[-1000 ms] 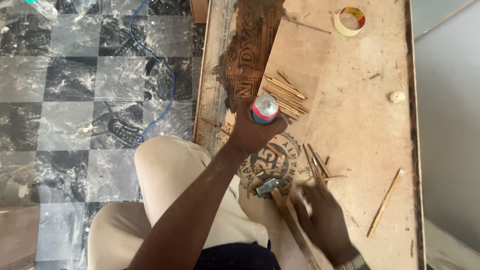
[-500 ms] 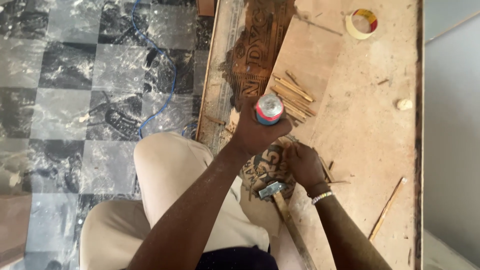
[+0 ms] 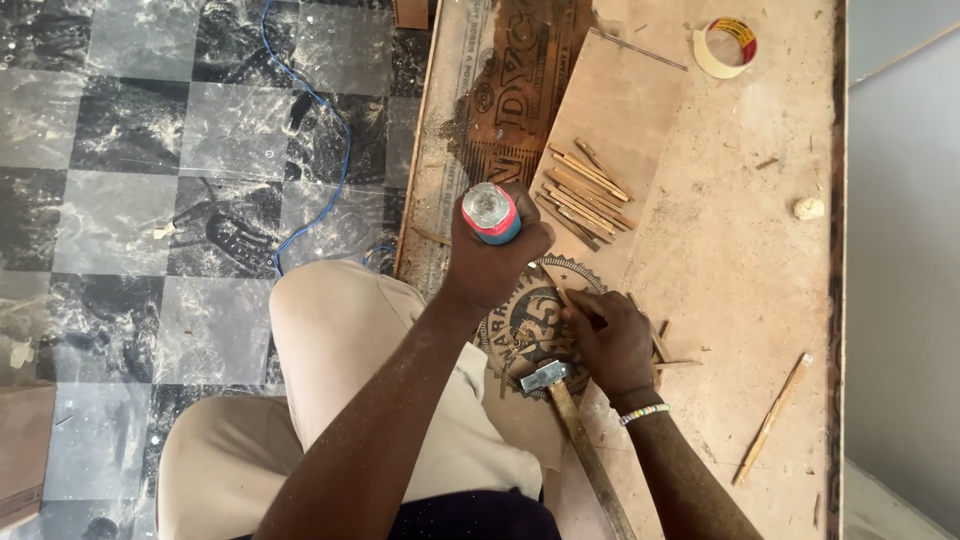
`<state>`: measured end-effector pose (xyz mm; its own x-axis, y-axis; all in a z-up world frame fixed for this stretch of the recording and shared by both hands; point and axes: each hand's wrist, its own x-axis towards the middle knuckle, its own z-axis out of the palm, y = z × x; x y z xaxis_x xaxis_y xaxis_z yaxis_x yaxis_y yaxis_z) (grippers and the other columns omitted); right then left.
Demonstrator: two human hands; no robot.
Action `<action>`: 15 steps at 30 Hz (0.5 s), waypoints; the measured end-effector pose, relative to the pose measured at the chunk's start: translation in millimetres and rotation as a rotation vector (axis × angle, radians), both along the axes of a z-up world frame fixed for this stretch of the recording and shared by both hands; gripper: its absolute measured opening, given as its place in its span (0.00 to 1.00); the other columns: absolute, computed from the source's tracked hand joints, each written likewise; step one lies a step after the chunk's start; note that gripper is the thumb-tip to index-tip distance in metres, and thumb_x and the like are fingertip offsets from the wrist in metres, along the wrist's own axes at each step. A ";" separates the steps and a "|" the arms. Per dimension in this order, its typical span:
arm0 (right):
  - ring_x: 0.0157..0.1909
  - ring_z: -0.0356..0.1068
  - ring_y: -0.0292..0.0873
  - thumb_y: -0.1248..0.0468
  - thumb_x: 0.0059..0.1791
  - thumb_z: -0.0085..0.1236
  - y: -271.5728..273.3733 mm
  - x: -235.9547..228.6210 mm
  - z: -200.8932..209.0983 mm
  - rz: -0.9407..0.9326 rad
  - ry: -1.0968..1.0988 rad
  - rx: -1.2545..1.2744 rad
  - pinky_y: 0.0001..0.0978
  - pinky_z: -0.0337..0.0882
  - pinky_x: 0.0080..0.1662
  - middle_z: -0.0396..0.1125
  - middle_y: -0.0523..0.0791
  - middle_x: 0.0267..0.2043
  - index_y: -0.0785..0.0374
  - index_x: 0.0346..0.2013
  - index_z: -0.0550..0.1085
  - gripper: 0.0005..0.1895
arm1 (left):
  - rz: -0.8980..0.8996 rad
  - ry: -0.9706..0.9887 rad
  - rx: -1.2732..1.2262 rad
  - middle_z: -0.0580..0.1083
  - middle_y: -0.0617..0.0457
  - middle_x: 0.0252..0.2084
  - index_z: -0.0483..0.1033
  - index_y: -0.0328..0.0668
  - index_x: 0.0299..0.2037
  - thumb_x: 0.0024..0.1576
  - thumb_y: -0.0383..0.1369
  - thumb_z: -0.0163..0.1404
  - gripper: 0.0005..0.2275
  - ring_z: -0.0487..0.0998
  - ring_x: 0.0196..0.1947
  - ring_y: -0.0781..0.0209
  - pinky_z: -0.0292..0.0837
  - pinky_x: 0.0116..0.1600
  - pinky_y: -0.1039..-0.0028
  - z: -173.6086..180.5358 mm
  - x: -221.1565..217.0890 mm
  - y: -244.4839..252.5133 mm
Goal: The person sits at a workbench holding a cylindrical container in one hand and uses a chisel and hammer to split small wooden dowel sticks into shorter pieces, one at a time, placing the split pieces in a pile on the bench.
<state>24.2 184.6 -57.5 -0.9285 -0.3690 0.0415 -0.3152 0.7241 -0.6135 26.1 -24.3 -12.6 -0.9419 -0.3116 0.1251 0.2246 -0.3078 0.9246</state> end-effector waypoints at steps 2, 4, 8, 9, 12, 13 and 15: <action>0.33 0.75 0.44 0.60 0.47 0.65 -1.9 -0.2 0.1 -0.011 -0.034 -0.056 0.35 0.74 0.38 0.75 0.48 0.34 0.59 0.44 0.83 0.12 | 0.005 0.014 0.003 0.67 0.62 0.23 0.68 0.40 0.24 0.52 0.20 0.55 0.09 0.66 0.25 0.74 0.65 0.31 0.77 0.2 -0.2 3.1; 0.33 0.76 0.42 0.60 0.47 0.65 -2.5 -2.0 -2.5 -0.029 -0.066 -0.113 0.33 0.75 0.38 0.75 0.47 0.35 0.60 0.44 0.82 0.13 | 0.005 0.030 0.004 0.67 0.62 0.24 0.68 0.40 0.24 0.52 0.20 0.55 0.09 0.66 0.25 0.74 0.65 0.32 0.77 0.6 0.0 7.3; 0.32 0.77 0.40 0.59 0.47 0.66 1.6 -7.7 -12.5 -0.082 -0.163 -0.135 0.32 0.76 0.38 0.77 0.46 0.35 0.61 0.43 0.83 0.12 | -0.071 0.095 0.020 0.66 0.62 0.25 0.66 0.41 0.25 0.52 0.19 0.54 0.10 0.65 0.26 0.73 0.64 0.33 0.76 2.9 1.1 11.2; 0.33 0.78 0.39 0.59 0.48 0.66 4.1 -9.3 -15.0 -0.072 -0.152 -0.106 0.32 0.76 0.39 0.78 0.46 0.36 0.61 0.42 0.83 0.11 | -0.058 0.105 -0.004 0.65 0.62 0.25 0.66 0.42 0.25 0.52 0.19 0.54 0.10 0.64 0.28 0.74 0.64 0.33 0.76 3.2 0.9 11.2; 0.32 0.77 0.40 0.59 0.46 0.67 6.4 -3.0 -12.7 -0.110 -0.168 -0.069 0.32 0.77 0.39 0.77 0.47 0.33 0.61 0.37 0.83 0.10 | -0.028 0.022 -0.007 0.67 0.61 0.22 0.68 0.41 0.23 0.51 0.19 0.54 0.10 0.66 0.23 0.74 0.64 0.30 0.76 0.0 1.3 5.7; 0.32 0.77 0.40 0.59 0.46 0.67 6.4 -0.6 -10.9 -0.109 -0.171 -0.065 0.32 0.77 0.39 0.77 0.47 0.33 0.61 0.37 0.83 0.10 | -0.026 0.019 -0.002 0.67 0.61 0.22 0.68 0.41 0.23 0.51 0.19 0.54 0.10 0.66 0.23 0.74 0.64 0.30 0.76 -0.5 2.9 6.0; 0.31 0.76 0.42 0.59 0.45 0.68 -0.7 0.5 -8.7 -0.097 -0.038 -0.098 0.34 0.75 0.37 0.74 0.48 0.34 0.63 0.33 0.83 0.09 | 0.027 0.054 -0.010 0.68 0.61 0.24 0.68 0.41 0.24 0.53 0.19 0.55 0.10 0.67 0.26 0.74 0.65 0.32 0.76 0.1 3.2 0.5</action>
<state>24.7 183.9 -66.2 -0.9613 -0.2731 0.0373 -0.2218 0.6861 -0.6929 29.3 -23.8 -12.6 -0.9251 -0.3350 0.1789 0.2824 -0.2919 0.9138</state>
